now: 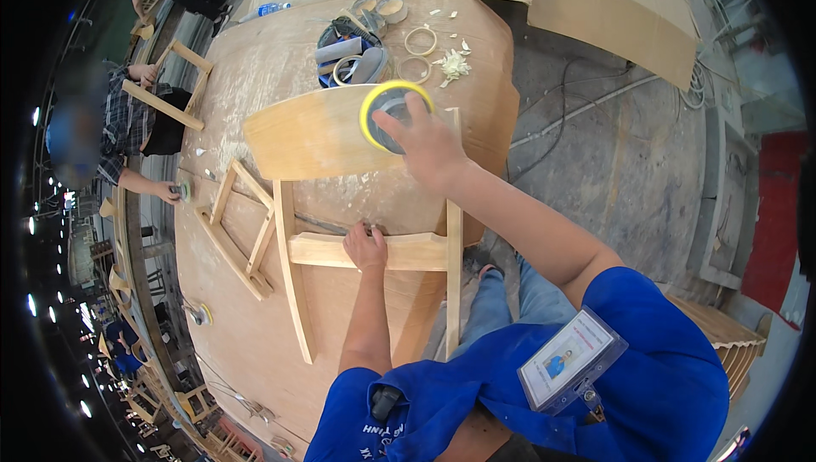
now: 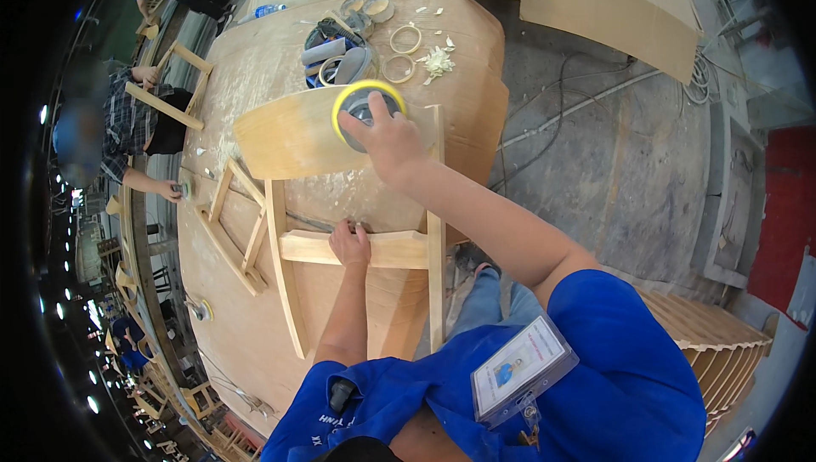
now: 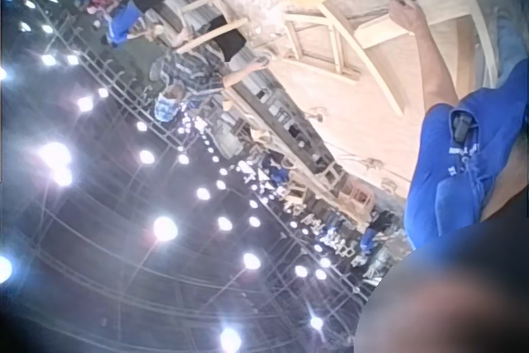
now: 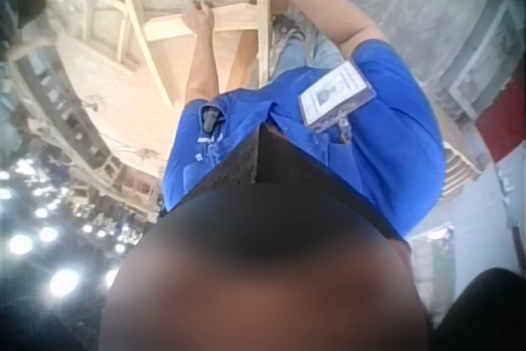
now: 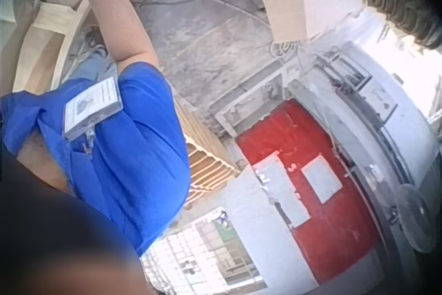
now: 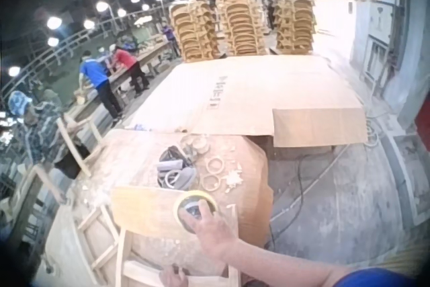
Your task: The person uses a handheld orbital sander to smooth the surfaces of a wooden chair frame. They reposition the chair multiple times to access different sections, including the seat and legs, while other workers are visible in the background.
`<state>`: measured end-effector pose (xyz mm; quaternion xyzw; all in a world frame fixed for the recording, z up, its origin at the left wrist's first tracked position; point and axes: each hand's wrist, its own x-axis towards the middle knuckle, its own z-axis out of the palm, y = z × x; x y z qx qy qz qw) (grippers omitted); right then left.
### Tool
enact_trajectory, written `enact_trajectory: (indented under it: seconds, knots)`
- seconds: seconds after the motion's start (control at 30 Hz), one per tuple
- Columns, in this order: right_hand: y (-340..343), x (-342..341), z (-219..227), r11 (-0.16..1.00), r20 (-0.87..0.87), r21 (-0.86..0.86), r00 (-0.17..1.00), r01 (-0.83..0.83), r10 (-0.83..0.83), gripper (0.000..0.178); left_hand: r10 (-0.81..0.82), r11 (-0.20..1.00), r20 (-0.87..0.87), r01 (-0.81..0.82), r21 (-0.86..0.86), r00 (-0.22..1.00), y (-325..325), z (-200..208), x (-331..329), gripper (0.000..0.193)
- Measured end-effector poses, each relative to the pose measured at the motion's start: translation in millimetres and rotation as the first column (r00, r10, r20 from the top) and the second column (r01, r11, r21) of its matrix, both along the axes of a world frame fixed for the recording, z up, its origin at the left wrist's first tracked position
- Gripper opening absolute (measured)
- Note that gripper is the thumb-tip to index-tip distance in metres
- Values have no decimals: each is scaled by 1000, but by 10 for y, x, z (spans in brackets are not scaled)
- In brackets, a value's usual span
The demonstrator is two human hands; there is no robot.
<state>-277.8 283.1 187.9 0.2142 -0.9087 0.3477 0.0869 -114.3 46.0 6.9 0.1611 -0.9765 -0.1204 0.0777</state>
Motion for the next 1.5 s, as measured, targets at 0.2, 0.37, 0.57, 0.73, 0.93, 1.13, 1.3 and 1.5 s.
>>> enact_trajectory:
  seconds: [0.2, 0.37, 0.57, 0.73, 0.93, 1.13, 1.3, 1.5]
  knots:
    - [126, 169, -81, 991, 39, -15, 990, -135, 136, 68, 9, 1000, 22, -9, 14, 1000, 12, 23, -10, 33]
    - [116, 32, -91, 999, -9, -16, 999, -32, 32, 67, 3, 1000, 13, -3, 1, 1000, 10, 10, 0, 33]
    - [193, 194, -129, 993, -11, -47, 995, -104, 104, 60, 19, 1000, 47, -20, 22, 999, 10, 21, -24, 31]
    - [172, 119, -170, 992, -76, -110, 996, -58, 50, 68, 14, 1000, 48, -15, 4, 999, 2, 13, -7, 30]
    - [245, 214, -177, 997, 143, -35, 987, -74, 78, 71, -6, 1000, 13, 6, -20, 1000, -6, -10, -3, 30]
    - [208, 121, -177, 994, -66, -102, 997, -49, 43, 72, 12, 1000, 65, -11, -12, 998, -20, -18, -4, 31]
    - [232, 118, -180, 992, 68, -125, 997, -21, 30, 67, 15, 1000, 64, -15, -11, 998, -16, -4, -12, 31]
    - [265, 134, -209, 977, -3, -206, 999, -50, 50, 66, 24, 1000, 102, -24, -2, 995, -19, 1, -6, 32]
